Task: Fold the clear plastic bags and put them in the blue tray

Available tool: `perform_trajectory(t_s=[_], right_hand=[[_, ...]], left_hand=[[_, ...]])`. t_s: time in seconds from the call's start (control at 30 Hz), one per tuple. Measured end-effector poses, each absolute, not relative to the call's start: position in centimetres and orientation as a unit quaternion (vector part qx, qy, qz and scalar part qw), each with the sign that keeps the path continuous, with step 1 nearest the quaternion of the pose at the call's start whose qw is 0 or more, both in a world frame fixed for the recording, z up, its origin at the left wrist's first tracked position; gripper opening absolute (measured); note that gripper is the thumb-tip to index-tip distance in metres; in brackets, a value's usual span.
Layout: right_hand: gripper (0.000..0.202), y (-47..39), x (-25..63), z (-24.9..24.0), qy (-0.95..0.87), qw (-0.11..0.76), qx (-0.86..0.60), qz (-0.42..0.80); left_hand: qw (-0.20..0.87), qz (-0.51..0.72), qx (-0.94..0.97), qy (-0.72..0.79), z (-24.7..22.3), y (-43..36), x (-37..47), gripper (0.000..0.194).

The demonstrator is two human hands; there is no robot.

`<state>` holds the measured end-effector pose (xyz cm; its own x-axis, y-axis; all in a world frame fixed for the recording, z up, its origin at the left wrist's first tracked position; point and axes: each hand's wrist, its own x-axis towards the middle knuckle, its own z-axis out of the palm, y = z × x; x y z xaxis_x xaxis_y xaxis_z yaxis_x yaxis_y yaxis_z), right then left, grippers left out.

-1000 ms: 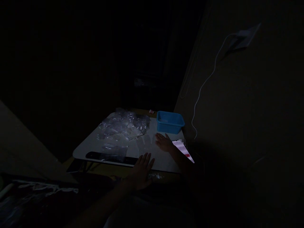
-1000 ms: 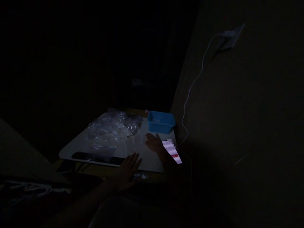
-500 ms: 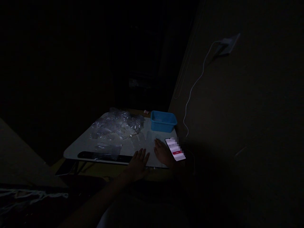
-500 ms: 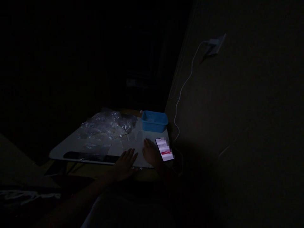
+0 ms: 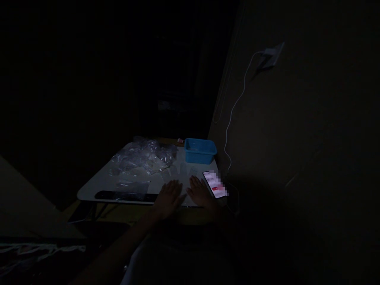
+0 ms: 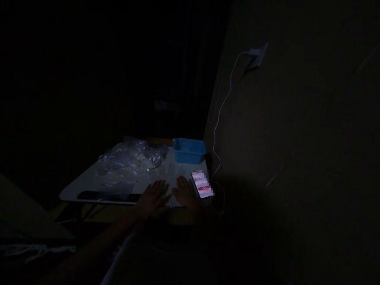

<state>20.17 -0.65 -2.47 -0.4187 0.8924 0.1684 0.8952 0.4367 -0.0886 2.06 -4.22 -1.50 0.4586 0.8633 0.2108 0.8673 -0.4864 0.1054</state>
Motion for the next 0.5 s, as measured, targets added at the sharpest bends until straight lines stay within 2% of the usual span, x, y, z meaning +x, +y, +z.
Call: perform_trajectory(t_s=[0.17, 0.5], right_hand=[[0.056, -0.7, 20.2, -2.5, -0.841, 0.107, -0.531, -0.011], [0.056, -0.8, 20.2, -2.6, -0.84, 0.119, -0.528, -0.027]], left_hand=[[-0.001, -0.123, -0.887, -0.445, -0.5, -0.2, 2.4, 0.051], [0.075, -0.112, -0.868, -0.477, -3.8, 6.0, 0.2, 0.057]])
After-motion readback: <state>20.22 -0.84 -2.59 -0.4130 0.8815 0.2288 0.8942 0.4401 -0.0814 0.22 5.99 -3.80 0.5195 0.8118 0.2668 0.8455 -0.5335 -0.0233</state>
